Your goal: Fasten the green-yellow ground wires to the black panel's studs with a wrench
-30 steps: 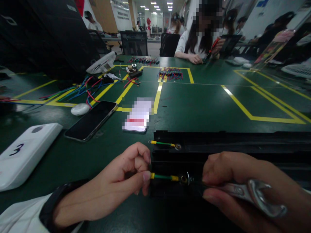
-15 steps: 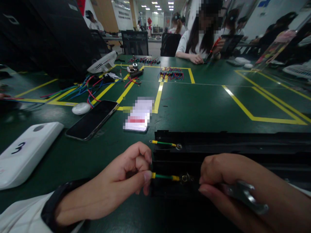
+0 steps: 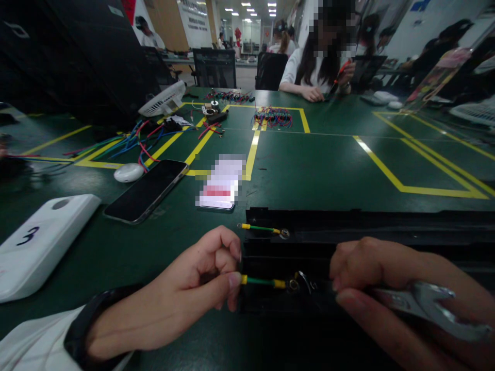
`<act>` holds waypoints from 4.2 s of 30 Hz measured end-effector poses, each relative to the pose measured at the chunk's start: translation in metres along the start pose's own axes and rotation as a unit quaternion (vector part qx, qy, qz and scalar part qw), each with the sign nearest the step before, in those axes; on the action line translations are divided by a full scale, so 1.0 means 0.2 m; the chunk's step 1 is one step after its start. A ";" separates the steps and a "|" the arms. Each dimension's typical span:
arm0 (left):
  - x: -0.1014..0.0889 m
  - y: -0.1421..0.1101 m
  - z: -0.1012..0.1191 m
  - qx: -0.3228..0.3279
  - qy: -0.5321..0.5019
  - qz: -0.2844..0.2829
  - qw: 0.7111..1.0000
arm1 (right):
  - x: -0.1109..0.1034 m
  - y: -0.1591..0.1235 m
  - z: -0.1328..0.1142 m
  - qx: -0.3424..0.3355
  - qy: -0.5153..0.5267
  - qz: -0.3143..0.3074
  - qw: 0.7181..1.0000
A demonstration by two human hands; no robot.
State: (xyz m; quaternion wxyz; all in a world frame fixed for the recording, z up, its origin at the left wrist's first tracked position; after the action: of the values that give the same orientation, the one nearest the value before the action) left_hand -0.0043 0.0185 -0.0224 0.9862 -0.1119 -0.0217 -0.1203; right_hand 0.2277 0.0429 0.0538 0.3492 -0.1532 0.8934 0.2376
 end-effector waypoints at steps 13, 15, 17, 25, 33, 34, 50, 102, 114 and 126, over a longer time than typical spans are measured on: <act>0.00 0.00 0.01 0.003 0.015 -0.002 1.000 | 0.04 0.01 0.00 -0.006 -0.025 -0.024 0.999; 0.00 0.00 0.00 0.007 0.021 -0.003 1.000 | 0.03 0.00 0.01 -0.010 -0.022 -0.043 0.999; 0.00 0.00 0.00 0.011 0.028 -0.002 1.000 | 0.02 0.00 0.02 -0.008 -0.026 -0.031 0.999; 0.00 0.00 0.00 0.010 0.011 -0.004 1.000 | 0.05 0.05 -0.02 0.010 -0.041 0.022 0.999; 0.00 0.01 0.01 -0.007 0.014 0.001 1.000 | 0.02 -0.02 0.05 0.007 0.003 -0.018 1.000; 0.00 0.01 0.01 -0.008 0.015 0.000 1.000 | 0.02 -0.02 0.05 0.009 0.006 -0.020 1.000; 0.01 0.01 0.03 -0.004 0.028 0.007 1.000 | 0.05 -0.05 0.06 -0.017 -0.014 0.009 1.000; 0.00 0.00 0.00 -0.002 0.007 -0.003 1.000 | 0.05 -0.02 0.03 -0.021 -0.039 -0.081 0.996; -0.01 0.00 0.01 -0.001 0.018 0.000 1.000 | -0.01 -0.02 0.05 0.029 0.033 -0.003 0.999; 0.00 0.01 0.00 0.002 0.003 0.006 1.000 | 0.07 -0.06 0.07 -0.007 -0.026 -0.014 1.000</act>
State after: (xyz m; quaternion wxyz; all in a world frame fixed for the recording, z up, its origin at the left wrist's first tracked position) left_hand -0.0050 0.0200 -0.0225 0.9871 -0.1101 -0.0180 -0.1151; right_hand 0.2310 0.0379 0.0319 0.3742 -0.1616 0.8803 0.2429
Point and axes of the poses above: each hand's wrist, its own y-axis towards the middle knuckle, its own x-axis out of the palm, z = x × y, the point moved 4 cm from there along y, towards the middle knuckle, and after that the axes turned 13 degrees about z, right-handed, at the moved point
